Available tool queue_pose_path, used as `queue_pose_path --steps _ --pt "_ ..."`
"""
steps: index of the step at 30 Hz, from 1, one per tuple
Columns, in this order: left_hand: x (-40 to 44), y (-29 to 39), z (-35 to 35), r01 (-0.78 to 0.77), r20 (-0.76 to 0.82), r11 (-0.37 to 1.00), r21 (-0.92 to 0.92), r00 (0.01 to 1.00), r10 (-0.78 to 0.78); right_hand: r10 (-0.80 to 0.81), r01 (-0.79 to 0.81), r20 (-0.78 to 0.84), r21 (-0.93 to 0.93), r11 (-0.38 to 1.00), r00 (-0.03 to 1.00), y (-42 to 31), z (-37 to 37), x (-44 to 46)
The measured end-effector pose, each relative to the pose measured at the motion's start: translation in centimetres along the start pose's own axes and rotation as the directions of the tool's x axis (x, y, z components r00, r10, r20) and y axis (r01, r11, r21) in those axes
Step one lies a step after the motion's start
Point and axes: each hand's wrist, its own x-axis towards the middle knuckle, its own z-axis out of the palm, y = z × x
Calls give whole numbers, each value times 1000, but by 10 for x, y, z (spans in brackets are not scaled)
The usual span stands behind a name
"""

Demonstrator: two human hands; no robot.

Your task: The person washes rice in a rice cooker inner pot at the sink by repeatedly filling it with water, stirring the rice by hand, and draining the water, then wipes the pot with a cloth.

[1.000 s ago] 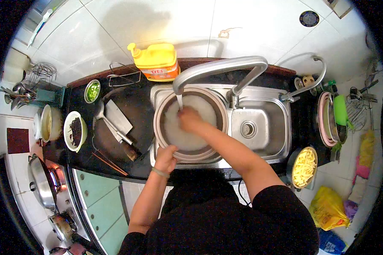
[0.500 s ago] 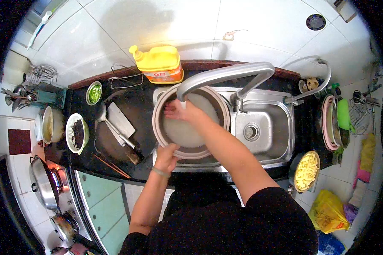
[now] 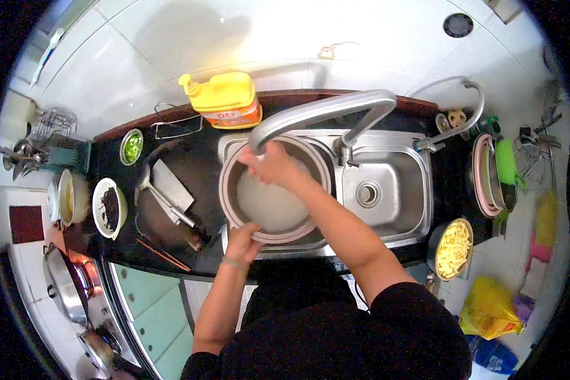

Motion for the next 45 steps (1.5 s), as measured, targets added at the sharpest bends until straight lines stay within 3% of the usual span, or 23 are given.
queue_pose_path --steps 1,3,5,6,7,8,10,12,14,16,23,25,26,28,29,30,31,33,37,41,43,44,45 --pt "0 -1 -2 32 -1 999 17 999 -32 4 -4 -16 3 1000 1000 8 3 2" --pt "4 -4 -7 58 -7 997 55 998 -58 -335 335 -56 319 887 940 29 8 7" --pt "8 -8 -16 82 -45 991 106 996 -78 -327 281 51 399 873 944 43 1 3" --pt "10 -9 -23 84 20 992 91 996 -86 -548 547 17 -96 831 836 56 -3 -3" --pt "6 -8 -18 82 22 992 93 996 -84 -719 642 113 -558 526 686 56 -7 -18" --pt "1 -6 -14 63 -17 992 107 998 -61 -674 539 47 -642 544 737 57 -14 -37" --pt "-4 -8 -13 45 -56 992 117 998 -38 -586 414 -218 -522 746 781 81 -27 -47" --pt "-7 -11 -17 19 -1 996 86 1000 -19 -523 393 -426 -358 847 739 109 -51 -66" --pt "-10 -13 -12 11 -17 997 78 1000 -10 -481 236 -518 -469 851 707 150 -73 -74" --pt "-16 -13 -7 2 -32 997 78 999 0 -229 -43 -589 -411 911 775 187 -95 -73" --pt "-39 -16 -4 59 -96 992 112 994 -48 -286 -40 -617 -459 887 733 195 -131 -37" --pt "-39 -22 -15 70 -80 992 109 995 -61 -128 -132 -625 -352 927 770 178 -112 -56" --pt "-40 -24 -20 64 -53 992 111 997 -58 -136 51 -460 -192 980 877 183 -103 -64" --pt "-46 -28 -21 48 -46 993 111 998 -43 93 -70 -89 235 970 992 187 -77 -82" --pt "-49 -29 -21 31 -32 993 110 999 -28 14 -53 108 360 931 994 190 -67 -92" --pt "-52 -29 -20 29 -34 993 110 999 -26 146 -219 180 516 828 973 168 -55 -112" --pt "-58 -28 -19 12 -47 984 177 999 -3 143 -219 183 517 827 973 171 -47 -116" --pt "-71 -21 -15 -12 -61 969 248 998 28 334 -357 159 622 697 929 180 -32 -121" --pt "-105 10 -6 41 -63 779 626 998 -2 251 -220 34 604 766 967 191 -7 -135" --pt "-138 41 -21 -228 125 793 564 974 191 259 -213 63 768 604 964 162 -1 -158" --pt "-126 39 -37 -255 53 862 438 964 259 255 -238 107 789 567 961 154 3 -165" --pt "-119 33 -38 -194 -99 885 422 961 258 243 -231 109 795 561 964 155 7 -167" --pt "-107 21 -56 -201 -83 898 390 964 252 233 -226 112 801 555 966 157 10 -168"
